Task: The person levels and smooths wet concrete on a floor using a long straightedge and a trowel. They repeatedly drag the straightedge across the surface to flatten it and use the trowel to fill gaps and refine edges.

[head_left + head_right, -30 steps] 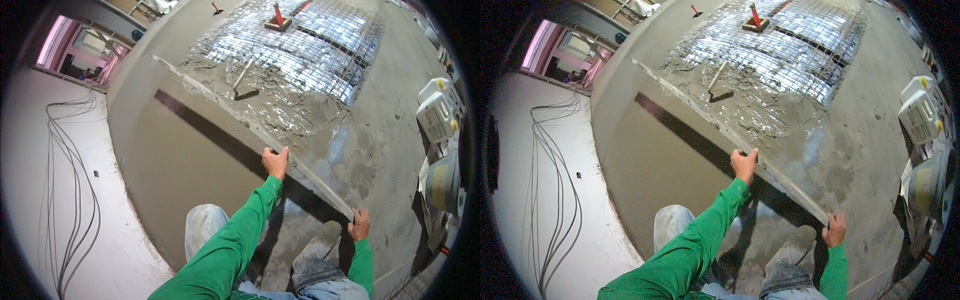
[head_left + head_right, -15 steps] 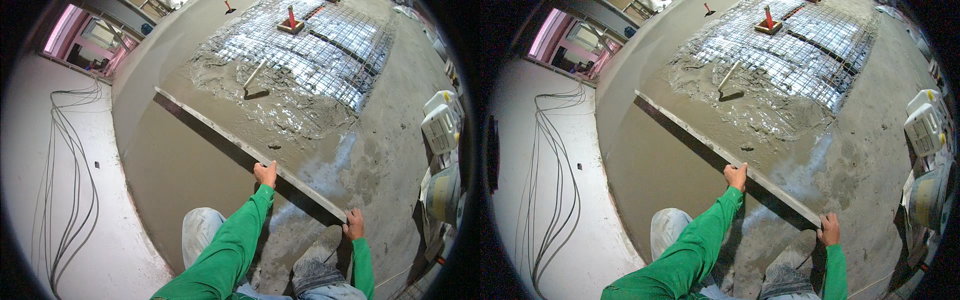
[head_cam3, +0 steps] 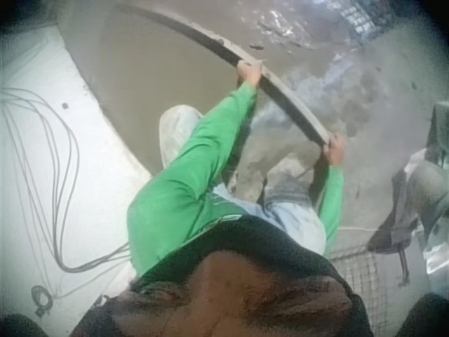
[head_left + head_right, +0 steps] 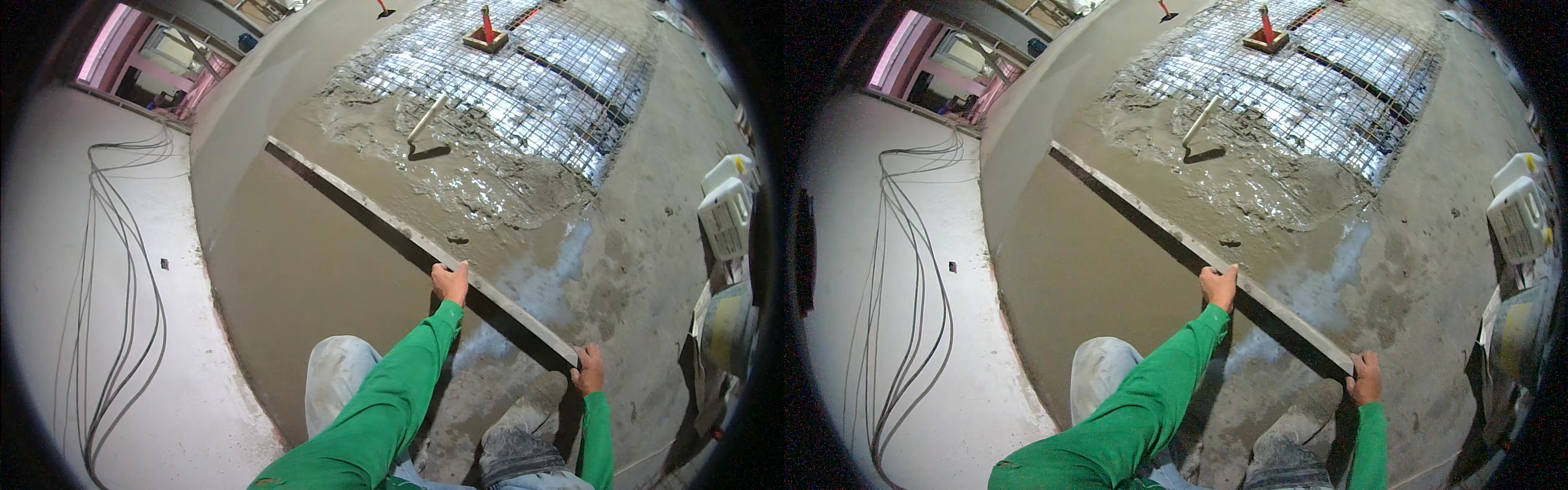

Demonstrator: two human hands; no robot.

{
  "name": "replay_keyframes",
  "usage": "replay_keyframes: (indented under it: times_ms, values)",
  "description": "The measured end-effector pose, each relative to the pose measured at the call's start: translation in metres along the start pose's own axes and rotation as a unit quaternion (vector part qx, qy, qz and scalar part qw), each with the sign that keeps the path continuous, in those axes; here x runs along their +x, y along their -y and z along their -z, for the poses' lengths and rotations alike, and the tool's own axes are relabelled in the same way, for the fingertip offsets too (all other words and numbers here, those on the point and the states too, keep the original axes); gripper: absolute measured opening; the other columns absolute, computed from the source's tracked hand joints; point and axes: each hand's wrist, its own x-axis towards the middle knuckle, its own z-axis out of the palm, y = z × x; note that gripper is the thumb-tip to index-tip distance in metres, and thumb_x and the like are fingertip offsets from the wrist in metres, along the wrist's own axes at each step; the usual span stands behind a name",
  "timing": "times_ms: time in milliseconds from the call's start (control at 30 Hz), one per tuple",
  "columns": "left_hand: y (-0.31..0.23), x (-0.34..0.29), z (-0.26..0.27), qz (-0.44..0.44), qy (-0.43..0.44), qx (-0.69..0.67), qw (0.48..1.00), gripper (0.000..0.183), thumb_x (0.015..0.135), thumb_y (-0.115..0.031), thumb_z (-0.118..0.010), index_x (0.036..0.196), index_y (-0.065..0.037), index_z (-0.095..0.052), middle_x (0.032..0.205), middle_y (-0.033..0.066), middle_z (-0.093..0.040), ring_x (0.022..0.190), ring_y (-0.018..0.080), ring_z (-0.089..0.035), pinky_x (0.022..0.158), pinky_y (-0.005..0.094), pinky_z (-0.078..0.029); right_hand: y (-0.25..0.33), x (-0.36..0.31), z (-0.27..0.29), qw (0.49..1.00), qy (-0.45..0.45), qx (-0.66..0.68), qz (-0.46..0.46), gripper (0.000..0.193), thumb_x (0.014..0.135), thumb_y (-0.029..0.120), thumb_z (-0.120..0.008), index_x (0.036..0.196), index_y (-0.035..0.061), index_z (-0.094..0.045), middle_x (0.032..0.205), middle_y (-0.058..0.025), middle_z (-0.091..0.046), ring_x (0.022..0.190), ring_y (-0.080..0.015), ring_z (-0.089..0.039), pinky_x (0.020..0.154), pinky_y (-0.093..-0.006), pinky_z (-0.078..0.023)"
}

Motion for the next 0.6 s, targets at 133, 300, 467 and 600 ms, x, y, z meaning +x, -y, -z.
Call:
replay_keyframes:
  times_ms: [133, 300, 467, 600]
  values:
    - [-0.005, -0.008, -0.011, -0.016, 0.016, -0.012, 1.000, 0.053, 0.076, -0.033, -0.090, 0.099, 0.007, -0.064, 0.094, 0.0220, -0.068, 0.088, 0.0367, -0.067, 0.080, 0.0478, -0.053, -0.010, -0.003, 0.004, 1.000, -0.007, 0.001, 0.009, 0.060, 0.060, -0.003, -0.079, 0.118, 0.0005, -0.067, 0.105, -0.0178, -0.055, 0.105, -0.0412, -0.056, 0.092, -0.0496, -0.047]
    - [-0.015, -0.020, -0.021, -0.022, 0.049, 0.003, 0.999, 0.058, 0.077, -0.040, -0.086, 0.107, 0.005, -0.065, 0.109, 0.0269, -0.069, 0.106, 0.0442, -0.067, 0.093, 0.0526, -0.052, -0.026, -0.019, 0.003, 1.000, -0.027, -0.005, -0.003, 0.063, 0.058, -0.004, -0.077, 0.120, 0.0000, -0.068, 0.106, -0.0177, -0.054, 0.103, -0.0413, -0.057, 0.094, -0.0454, -0.048]
    - [-0.023, -0.024, 0.004, -0.026, 0.018, -0.027, 0.999, 0.059, 0.075, -0.037, -0.088, 0.105, 0.008, -0.065, 0.100, 0.0267, -0.069, 0.097, 0.0435, -0.067, 0.088, 0.0509, -0.053, -0.025, -0.013, 0.002, 0.997, -0.038, -0.002, 0.066, 0.061, 0.060, -0.001, -0.074, 0.121, 0.0016, -0.068, 0.102, -0.0175, -0.052, 0.097, -0.0404, -0.056, 0.089, -0.0448, -0.048]
    - [-0.014, -0.004, 0.051, 0.019, -0.020, -0.033, 0.999, 0.053, 0.077, -0.036, -0.086, 0.105, 0.004, -0.065, 0.105, 0.0266, -0.070, 0.104, 0.0449, -0.068, 0.092, 0.0531, -0.053, 0.007, 0.015, 0.003, 0.992, -0.034, -0.030, 0.121, 0.056, 0.061, 0.002, -0.071, 0.117, 0.0025, -0.068, 0.096, -0.0165, -0.050, 0.092, -0.0400, -0.055, 0.081, -0.0456, -0.048]
